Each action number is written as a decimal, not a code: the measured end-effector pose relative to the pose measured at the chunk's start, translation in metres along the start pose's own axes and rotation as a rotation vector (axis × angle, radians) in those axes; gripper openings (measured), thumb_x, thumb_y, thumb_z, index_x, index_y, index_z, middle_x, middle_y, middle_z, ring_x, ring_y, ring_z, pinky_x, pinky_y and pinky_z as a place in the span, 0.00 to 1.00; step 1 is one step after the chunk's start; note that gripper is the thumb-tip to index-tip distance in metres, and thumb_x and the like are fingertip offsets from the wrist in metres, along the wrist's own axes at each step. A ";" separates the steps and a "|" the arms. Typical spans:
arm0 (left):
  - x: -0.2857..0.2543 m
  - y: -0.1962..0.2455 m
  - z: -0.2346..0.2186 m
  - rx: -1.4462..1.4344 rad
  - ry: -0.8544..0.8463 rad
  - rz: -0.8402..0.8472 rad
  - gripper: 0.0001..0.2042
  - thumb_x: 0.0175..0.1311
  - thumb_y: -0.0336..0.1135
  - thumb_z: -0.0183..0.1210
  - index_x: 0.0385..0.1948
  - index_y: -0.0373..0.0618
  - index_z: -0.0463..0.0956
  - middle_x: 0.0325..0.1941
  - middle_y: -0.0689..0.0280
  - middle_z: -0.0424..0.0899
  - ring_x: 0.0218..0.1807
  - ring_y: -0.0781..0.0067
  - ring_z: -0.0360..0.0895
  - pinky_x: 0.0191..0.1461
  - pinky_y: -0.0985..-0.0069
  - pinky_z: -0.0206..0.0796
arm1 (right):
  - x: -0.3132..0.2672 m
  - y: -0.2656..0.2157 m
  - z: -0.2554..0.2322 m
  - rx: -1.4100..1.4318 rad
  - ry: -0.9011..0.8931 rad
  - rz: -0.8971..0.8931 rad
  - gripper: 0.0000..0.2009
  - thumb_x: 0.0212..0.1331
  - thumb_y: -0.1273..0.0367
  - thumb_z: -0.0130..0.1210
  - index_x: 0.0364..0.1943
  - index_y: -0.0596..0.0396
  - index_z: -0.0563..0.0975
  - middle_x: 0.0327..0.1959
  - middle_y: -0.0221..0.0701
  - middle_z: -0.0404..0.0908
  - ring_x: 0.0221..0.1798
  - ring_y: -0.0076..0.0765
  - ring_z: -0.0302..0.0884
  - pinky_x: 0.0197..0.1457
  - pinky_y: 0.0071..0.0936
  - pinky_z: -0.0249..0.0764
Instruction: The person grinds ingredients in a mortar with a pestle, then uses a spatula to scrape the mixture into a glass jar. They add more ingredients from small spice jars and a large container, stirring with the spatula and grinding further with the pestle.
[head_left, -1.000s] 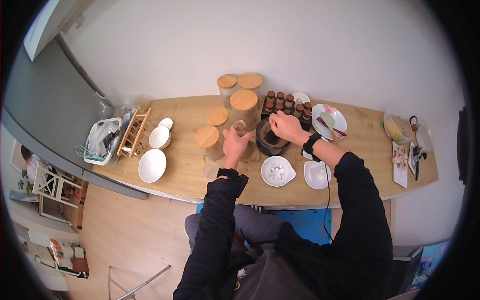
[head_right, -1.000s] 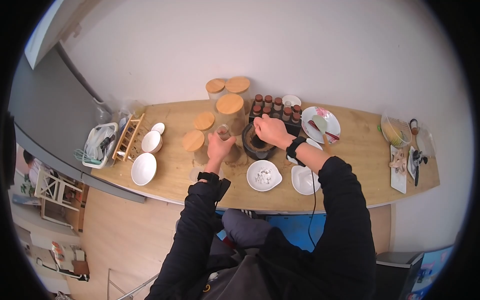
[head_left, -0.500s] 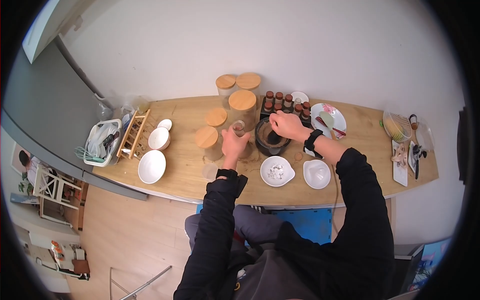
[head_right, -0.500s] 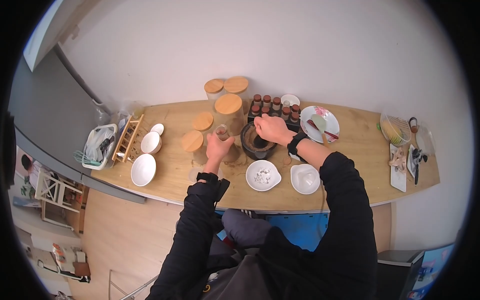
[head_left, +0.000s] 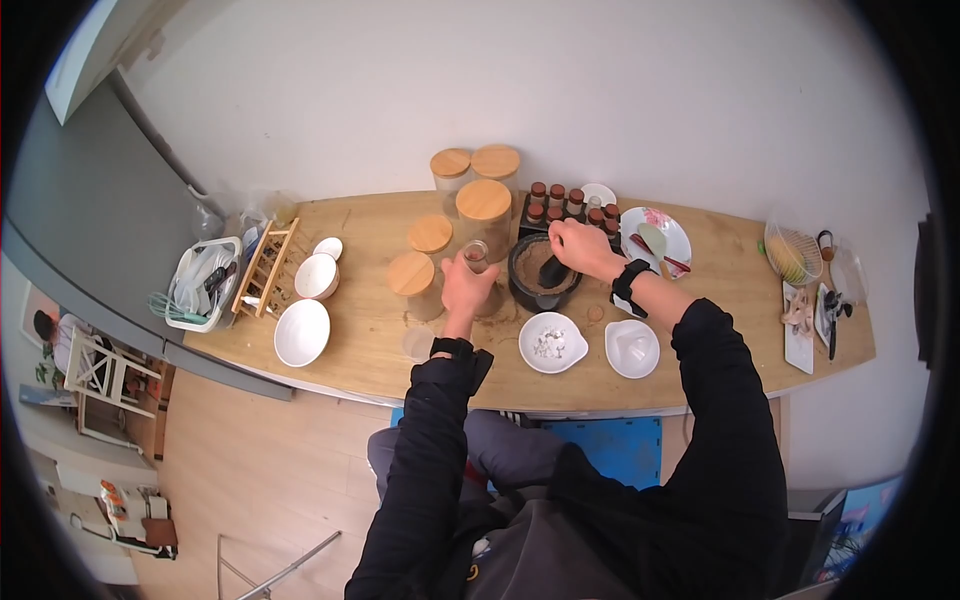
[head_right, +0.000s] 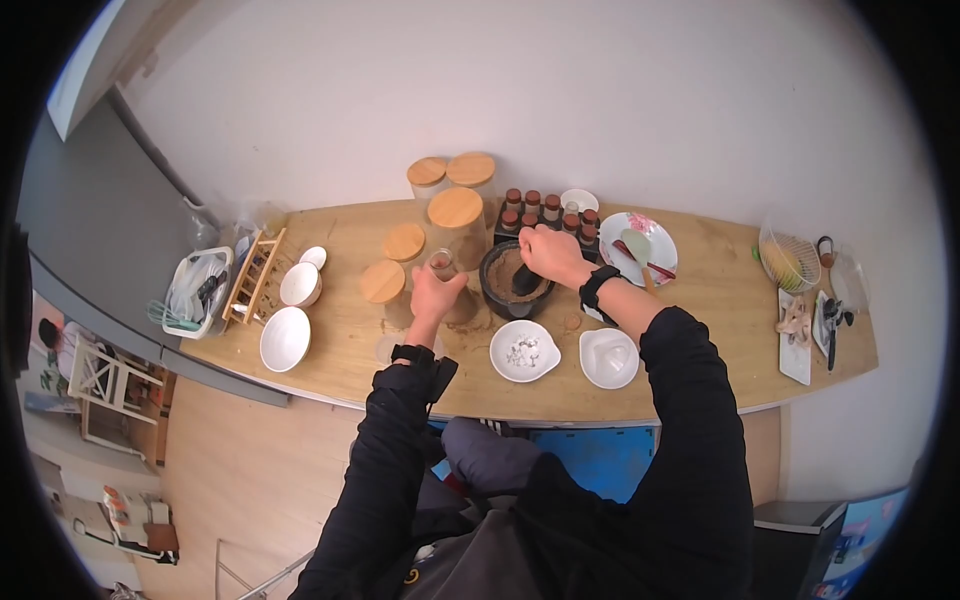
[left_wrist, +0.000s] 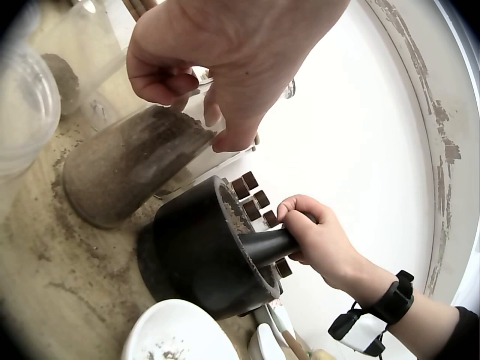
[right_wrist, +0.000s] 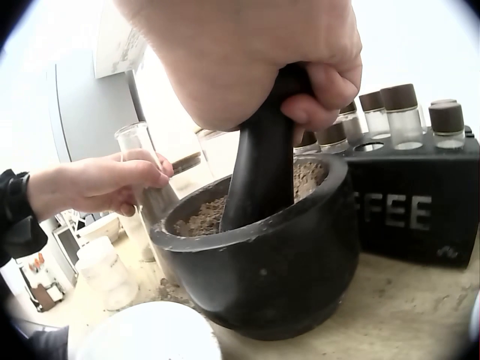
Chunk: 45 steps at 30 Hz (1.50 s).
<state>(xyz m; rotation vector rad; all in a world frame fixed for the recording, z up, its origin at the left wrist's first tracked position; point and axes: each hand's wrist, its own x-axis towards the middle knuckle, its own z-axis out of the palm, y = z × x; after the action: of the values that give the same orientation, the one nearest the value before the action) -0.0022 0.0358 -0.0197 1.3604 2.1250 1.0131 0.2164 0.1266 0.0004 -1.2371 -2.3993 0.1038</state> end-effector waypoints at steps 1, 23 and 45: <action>0.000 -0.001 0.000 0.003 0.000 -0.003 0.27 0.43 0.47 0.65 0.50 0.55 0.72 0.49 0.58 0.68 0.50 0.55 0.75 0.51 0.61 0.69 | 0.004 -0.001 -0.002 -0.009 0.026 0.036 0.04 0.55 0.66 0.50 0.32 0.48 0.74 0.30 0.38 0.77 0.33 0.49 0.78 0.35 0.45 0.74; 0.001 0.000 0.000 0.014 -0.016 -0.011 0.28 0.43 0.48 0.65 0.51 0.55 0.71 0.50 0.58 0.68 0.49 0.55 0.75 0.51 0.61 0.69 | 0.000 -0.032 0.006 -0.035 0.098 -0.151 0.04 0.53 0.66 0.52 0.30 0.49 0.74 0.30 0.36 0.73 0.27 0.44 0.77 0.28 0.41 0.72; 0.000 0.000 0.000 -0.006 0.012 0.006 0.27 0.43 0.48 0.65 0.48 0.55 0.72 0.48 0.58 0.69 0.49 0.54 0.76 0.50 0.62 0.69 | 0.021 -0.017 0.001 -0.103 0.134 -0.228 0.05 0.52 0.66 0.53 0.29 0.50 0.73 0.28 0.36 0.73 0.25 0.46 0.76 0.27 0.42 0.72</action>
<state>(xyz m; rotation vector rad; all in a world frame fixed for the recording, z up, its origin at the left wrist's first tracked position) -0.0019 0.0355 -0.0203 1.3620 2.1258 1.0322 0.1926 0.1332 0.0111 -0.9714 -2.4329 -0.1679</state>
